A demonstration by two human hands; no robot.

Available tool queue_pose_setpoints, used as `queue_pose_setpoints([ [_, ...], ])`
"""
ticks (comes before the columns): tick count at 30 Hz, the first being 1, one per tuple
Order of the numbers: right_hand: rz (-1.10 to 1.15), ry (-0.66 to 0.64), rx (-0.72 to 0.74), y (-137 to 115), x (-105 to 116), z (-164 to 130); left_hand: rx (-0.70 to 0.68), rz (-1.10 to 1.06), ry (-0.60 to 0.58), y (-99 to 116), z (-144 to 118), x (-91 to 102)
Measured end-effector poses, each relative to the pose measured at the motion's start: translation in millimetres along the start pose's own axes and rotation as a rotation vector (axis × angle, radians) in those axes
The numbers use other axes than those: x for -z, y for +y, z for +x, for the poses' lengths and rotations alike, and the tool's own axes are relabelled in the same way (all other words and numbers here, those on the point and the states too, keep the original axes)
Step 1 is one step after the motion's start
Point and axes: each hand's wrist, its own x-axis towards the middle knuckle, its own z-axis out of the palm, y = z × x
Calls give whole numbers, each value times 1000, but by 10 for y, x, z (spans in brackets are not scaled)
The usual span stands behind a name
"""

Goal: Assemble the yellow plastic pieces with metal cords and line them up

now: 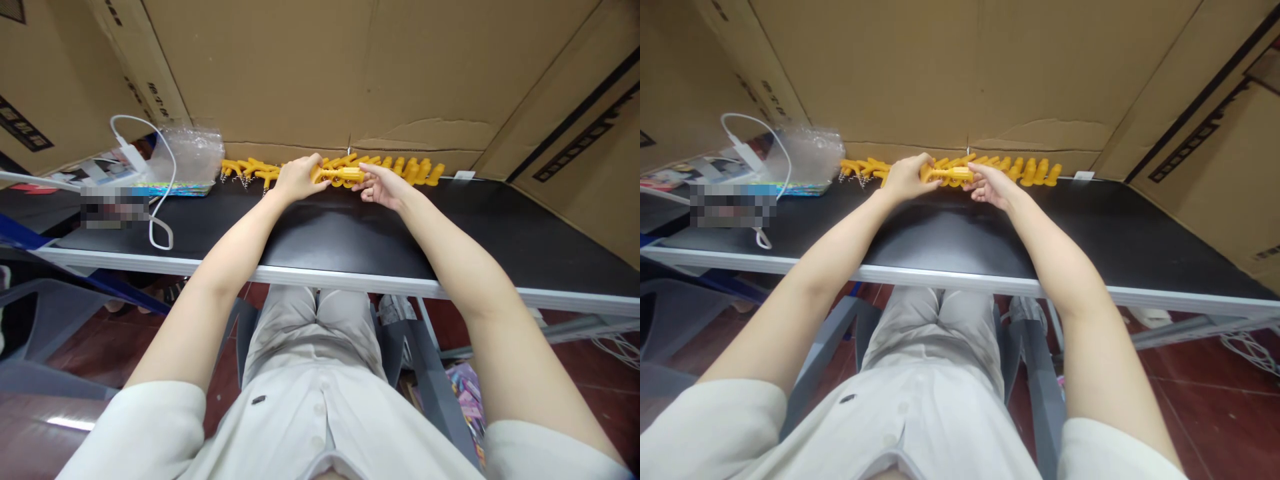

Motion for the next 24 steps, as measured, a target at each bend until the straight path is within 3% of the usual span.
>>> queue_pose_setpoints([
  [5,109,-11,60,28,-13,75,14,-48,-19,20,-14,44],
  [9,109,146,314,-11,47,271,97,-113,87,-37,32,42],
  [13,-225,329,682,-69,101,509,228,-81,134,-243,102,-2],
  [15,-418,331,774,-75,100,617,280,-93,138,-388,117,-37],
  [20,-846,193,776,6,29,862,364,-95,143,-674,115,-109],
  [24,-1261,160,674,113,-66,972,458,-19,60,-631,94,-56],
])
